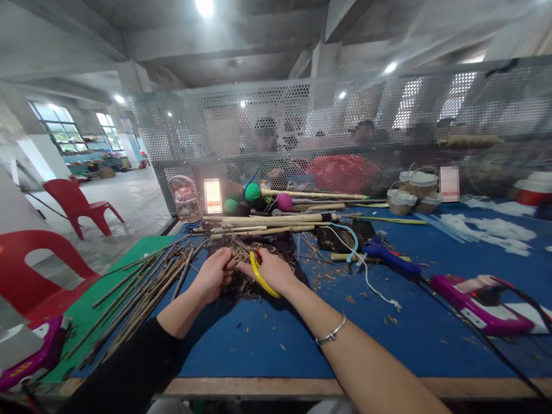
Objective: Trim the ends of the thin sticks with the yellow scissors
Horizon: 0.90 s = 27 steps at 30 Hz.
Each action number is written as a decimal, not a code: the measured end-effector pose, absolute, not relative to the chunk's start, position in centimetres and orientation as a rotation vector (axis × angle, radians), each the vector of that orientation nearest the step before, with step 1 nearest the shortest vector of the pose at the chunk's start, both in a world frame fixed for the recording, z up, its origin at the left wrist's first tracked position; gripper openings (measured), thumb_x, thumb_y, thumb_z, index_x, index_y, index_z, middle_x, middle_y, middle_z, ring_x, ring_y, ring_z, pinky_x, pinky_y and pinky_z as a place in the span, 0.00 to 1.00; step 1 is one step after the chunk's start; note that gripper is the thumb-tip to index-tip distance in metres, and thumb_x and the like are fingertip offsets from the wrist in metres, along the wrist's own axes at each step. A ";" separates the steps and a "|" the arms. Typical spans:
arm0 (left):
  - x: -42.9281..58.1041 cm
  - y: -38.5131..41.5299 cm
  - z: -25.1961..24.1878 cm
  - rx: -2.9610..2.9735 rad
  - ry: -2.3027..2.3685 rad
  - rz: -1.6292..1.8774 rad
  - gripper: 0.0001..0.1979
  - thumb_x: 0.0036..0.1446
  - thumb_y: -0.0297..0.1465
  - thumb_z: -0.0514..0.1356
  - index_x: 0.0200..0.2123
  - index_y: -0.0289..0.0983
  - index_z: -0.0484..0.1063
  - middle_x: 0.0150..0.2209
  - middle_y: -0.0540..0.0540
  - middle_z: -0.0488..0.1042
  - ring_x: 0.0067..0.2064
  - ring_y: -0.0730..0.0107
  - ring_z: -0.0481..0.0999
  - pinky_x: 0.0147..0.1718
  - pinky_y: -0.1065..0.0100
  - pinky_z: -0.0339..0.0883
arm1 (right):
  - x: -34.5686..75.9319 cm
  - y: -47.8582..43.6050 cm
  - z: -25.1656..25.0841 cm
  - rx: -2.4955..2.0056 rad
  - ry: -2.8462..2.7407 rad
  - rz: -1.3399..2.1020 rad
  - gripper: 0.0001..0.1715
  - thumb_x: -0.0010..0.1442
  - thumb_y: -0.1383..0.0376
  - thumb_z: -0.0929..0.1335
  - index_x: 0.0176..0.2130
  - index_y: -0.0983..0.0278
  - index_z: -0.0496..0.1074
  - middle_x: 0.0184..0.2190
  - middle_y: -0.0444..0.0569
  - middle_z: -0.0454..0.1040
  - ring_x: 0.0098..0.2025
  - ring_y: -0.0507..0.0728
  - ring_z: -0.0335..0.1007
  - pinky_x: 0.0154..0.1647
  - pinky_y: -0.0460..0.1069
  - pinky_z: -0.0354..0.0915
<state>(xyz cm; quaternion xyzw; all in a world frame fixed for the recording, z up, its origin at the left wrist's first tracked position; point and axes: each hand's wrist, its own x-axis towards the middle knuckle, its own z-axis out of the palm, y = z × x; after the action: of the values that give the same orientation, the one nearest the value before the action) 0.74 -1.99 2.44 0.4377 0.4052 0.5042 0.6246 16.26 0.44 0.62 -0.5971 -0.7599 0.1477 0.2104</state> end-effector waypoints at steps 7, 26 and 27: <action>1.0 -1.6 1.5 1.053 0.887 1.176 0.16 0.47 0.41 0.60 0.26 0.36 0.59 0.17 0.57 0.56 0.16 0.85 0.51 0.13 0.80 0.42 | 16.3 0.2 0.6 -1.558 -2.087 0.463 0.29 0.50 0.43 0.63 0.39 0.63 0.64 0.33 0.51 0.72 0.33 0.55 0.68 0.29 0.45 0.54; 0.5 -1.4 1.1 0.986 1.065 1.210 0.13 0.49 0.40 0.58 0.32 0.35 0.68 0.18 0.56 0.58 0.13 0.86 0.47 0.12 0.77 0.35 | 15.9 0.4 0.3 -1.627 -2.052 0.468 0.28 0.51 0.41 0.60 0.28 0.63 0.68 0.26 0.50 0.73 0.27 0.55 0.67 0.25 0.45 0.53; 0.5 -1.3 1.2 0.985 1.067 1.214 0.12 0.50 0.39 0.58 0.32 0.35 0.68 0.18 0.56 0.58 0.13 0.86 0.47 0.12 0.77 0.35 | 15.9 0.5 0.3 -1.645 -2.054 0.461 0.28 0.51 0.41 0.60 0.29 0.63 0.68 0.27 0.50 0.73 0.28 0.55 0.68 0.25 0.45 0.53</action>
<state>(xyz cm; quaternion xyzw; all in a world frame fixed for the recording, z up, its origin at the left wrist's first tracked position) 0.50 -1.34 1.18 0.4221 0.4575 0.5205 0.5845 15.90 0.49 0.33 -0.5988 -0.7476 0.1680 0.2329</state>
